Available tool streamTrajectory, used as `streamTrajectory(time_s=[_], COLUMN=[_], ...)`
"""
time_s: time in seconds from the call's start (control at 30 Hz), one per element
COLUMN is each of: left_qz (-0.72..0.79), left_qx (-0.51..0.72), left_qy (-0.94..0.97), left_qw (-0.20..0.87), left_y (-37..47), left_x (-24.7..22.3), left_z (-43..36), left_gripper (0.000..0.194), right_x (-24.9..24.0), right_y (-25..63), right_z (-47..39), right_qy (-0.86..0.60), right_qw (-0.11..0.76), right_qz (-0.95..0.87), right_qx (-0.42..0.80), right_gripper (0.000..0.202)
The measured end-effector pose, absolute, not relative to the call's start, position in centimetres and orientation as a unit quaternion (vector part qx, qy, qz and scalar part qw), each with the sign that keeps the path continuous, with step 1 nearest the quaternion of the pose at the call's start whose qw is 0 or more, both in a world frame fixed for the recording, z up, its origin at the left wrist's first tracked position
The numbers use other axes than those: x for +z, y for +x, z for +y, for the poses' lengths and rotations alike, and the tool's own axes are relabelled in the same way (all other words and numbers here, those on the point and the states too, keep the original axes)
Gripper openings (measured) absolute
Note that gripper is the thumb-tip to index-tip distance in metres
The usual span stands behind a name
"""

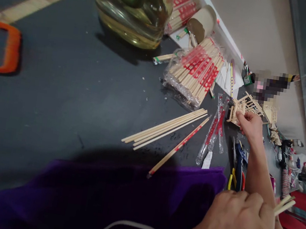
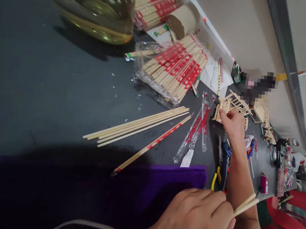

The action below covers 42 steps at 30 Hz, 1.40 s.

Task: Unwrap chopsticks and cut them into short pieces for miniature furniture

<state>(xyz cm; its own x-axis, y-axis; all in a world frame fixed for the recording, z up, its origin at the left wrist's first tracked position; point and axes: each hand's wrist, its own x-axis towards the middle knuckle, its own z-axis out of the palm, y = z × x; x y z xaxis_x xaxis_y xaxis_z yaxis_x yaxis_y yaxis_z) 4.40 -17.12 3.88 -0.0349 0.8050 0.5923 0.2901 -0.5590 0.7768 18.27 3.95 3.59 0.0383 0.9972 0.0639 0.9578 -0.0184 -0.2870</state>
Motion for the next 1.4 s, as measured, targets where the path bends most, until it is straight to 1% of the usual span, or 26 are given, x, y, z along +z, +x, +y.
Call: streamTrajectory(time_s=[0.1, 0.27, 0.33, 0.43, 0.57, 0.7, 0.77, 0.93, 1.03, 1.17, 1.23, 1.33, 1.4], left_qz=[0.419, 0.413, 0.404, 0.407, 0.404, 0.399, 0.418, 0.503, 0.543, 0.560, 0.554, 0.544, 0.545], left_qx=[0.584, 0.583, 0.582, 0.569, 0.529, 0.498, 0.477, 0.404, 0.388, 0.433, 0.467, 0.508, 0.520], left_qy=[0.661, 0.663, 0.666, 0.667, 0.686, 0.701, 0.701, 0.678, 0.642, 0.562, 0.498, 0.382, 0.334], left_qw=[0.214, 0.223, 0.235, 0.257, 0.294, 0.317, 0.325, 0.351, 0.376, 0.428, 0.477, 0.548, 0.566], left_y=[4.4, 4.1, 3.9, 3.5, 3.1, 2.7, 2.5, 2.0, 1.8, 1.7, 1.6, 1.5, 1.5], left_x=[3.8, 3.7, 3.7, 3.8, 3.7, 3.4, 3.2, 2.8, 2.3, 1.3, 0.8, 0.4, 0.3], left_z=[-17.0, -17.0, -17.1, -17.1, -16.7, -15.7, -15.0, -13.3, -12.4, -11.0, -10.2, -9.2, -8.8], left_gripper=[0.024, 0.021, 0.019, 0.014, 0.012, 0.018, 0.024, 0.029, 0.032, 0.031, 0.028, 0.021, 0.019], right_x=[3.2, 3.1, 3.5, 4.5, 5.7, 6.3, 6.2, 4.4, 2.5, 0.6, 0.3, 0.1, -0.1], right_y=[18.0, 17.9, 18.4, 20.0, 23.2, 26.4, 27.9, 30.9, 31.5, 31.4, 31.1, 30.8, 30.5], right_z=[3.9, 3.7, 3.4, 2.7, 2.1, 1.9, 1.8, 1.4, 1.5, 2.3, 2.8, 3.1, 3.0], right_qy=[-0.696, -0.694, -0.696, -0.705, -0.719, -0.731, -0.739, -0.752, -0.753, -0.753, -0.750, -0.738, -0.729], right_qw=[0.108, 0.114, 0.136, 0.196, 0.252, 0.290, 0.312, 0.330, 0.332, 0.304, 0.289, 0.289, 0.302], right_qz=[-0.709, -0.710, -0.704, -0.680, -0.646, -0.617, -0.597, -0.570, -0.565, -0.569, -0.573, -0.565, -0.547], right_qx=[0.030, 0.028, 0.035, 0.040, 0.040, 0.028, 0.024, 0.027, 0.064, 0.134, 0.162, 0.230, 0.278], right_gripper=[0.037, 0.037, 0.039, 0.041, 0.036, 0.026, 0.023, 0.030, 0.034, 0.035, 0.028, 0.012, 0.010])
